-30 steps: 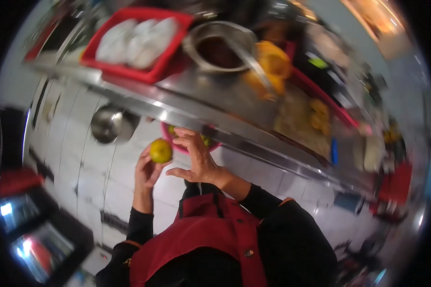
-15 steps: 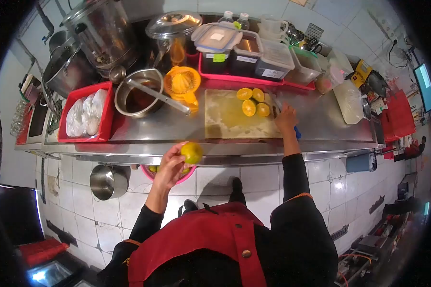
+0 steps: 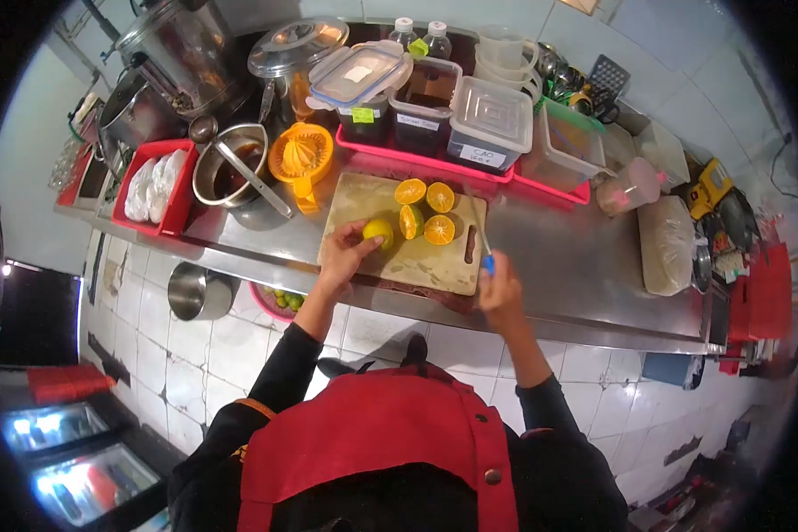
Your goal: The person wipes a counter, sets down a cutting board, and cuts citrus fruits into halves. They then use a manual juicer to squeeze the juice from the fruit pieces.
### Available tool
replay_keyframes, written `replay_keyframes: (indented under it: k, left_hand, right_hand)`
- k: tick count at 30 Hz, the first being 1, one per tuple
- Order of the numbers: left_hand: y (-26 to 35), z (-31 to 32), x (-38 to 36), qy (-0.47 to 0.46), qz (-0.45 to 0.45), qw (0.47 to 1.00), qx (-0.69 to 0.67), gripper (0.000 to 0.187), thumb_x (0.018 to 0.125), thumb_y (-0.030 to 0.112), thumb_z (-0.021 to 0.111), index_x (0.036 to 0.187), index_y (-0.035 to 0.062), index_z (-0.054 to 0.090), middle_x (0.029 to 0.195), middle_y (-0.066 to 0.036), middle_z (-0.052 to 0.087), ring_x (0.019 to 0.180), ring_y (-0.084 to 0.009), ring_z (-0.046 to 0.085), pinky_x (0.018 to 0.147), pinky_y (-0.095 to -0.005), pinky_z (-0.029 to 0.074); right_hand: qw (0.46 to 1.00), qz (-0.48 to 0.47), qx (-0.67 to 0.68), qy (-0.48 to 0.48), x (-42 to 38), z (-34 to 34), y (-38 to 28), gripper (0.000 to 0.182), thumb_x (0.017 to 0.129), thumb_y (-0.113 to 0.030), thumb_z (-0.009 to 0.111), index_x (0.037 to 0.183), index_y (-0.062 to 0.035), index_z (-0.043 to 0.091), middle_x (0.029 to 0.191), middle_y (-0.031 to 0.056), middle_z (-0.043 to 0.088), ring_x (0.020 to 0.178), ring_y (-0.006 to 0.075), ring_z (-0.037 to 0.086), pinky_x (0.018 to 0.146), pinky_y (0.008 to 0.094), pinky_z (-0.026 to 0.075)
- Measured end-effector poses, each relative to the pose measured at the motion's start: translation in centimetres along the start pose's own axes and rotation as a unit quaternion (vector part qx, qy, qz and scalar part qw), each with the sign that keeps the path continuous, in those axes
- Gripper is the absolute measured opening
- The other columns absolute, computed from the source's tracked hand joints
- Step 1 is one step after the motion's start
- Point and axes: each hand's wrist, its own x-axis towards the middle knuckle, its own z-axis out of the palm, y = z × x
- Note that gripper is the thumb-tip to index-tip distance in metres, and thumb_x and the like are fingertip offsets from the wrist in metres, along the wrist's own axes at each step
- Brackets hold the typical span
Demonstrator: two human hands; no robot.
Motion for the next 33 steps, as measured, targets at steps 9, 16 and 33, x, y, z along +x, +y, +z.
replay_keyframes:
  k: [9, 16, 33]
  left_hand:
    - [-1.0, 1.4, 0.1, 0.123, 0.028, 0.990, 0.057, 0.044, 0.070, 0.019, 0.077, 0.105, -0.0041, 0.062, 0.079, -0.007, 0.063, 0.070, -0.0129, 0.058, 0.064, -0.0241, 0.047]
    - [0.4, 1.8, -0.4, 0.128, 0.036, 0.980, 0.148, 0.042, 0.069, 0.023, 0.077, 0.098, -0.0042, 0.063, 0.075, -0.009, 0.063, 0.067, -0.0156, 0.059, 0.064, -0.0275, 0.048]
    - [-0.7, 1.5, -0.5, 0.143, 0.111, 0.967, 0.178, 0.037, 0.070, 0.021, 0.076, 0.094, -0.0015, 0.062, 0.075, -0.010, 0.061, 0.067, -0.0189, 0.057, 0.063, -0.0296, 0.047]
  right_hand:
    - [0.980, -0.003, 0.083, -0.183, -0.7, 1.8, -6.5, 0.032, 0.085, -0.007, 0.049, 0.115, -0.0004, 0.039, 0.090, 0.0293, 0.055, 0.080, 0.0452, 0.055, 0.067, 0.0483, 0.045]
    - [0.963, 0.007, -0.003, -0.271, 2.9, 3.5, -7.7, 0.032, 0.086, -0.010, 0.043, 0.114, 0.0003, 0.032, 0.077, 0.0301, 0.056, 0.070, 0.0469, 0.056, 0.060, 0.0501, 0.045]
    - [0.956, 0.002, 0.014, -0.294, 9.9, 7.3, -9.4, 0.028, 0.078, 0.000, 0.043, 0.105, 0.0037, 0.034, 0.076, 0.0333, 0.055, 0.076, 0.0480, 0.056, 0.067, 0.0502, 0.046]
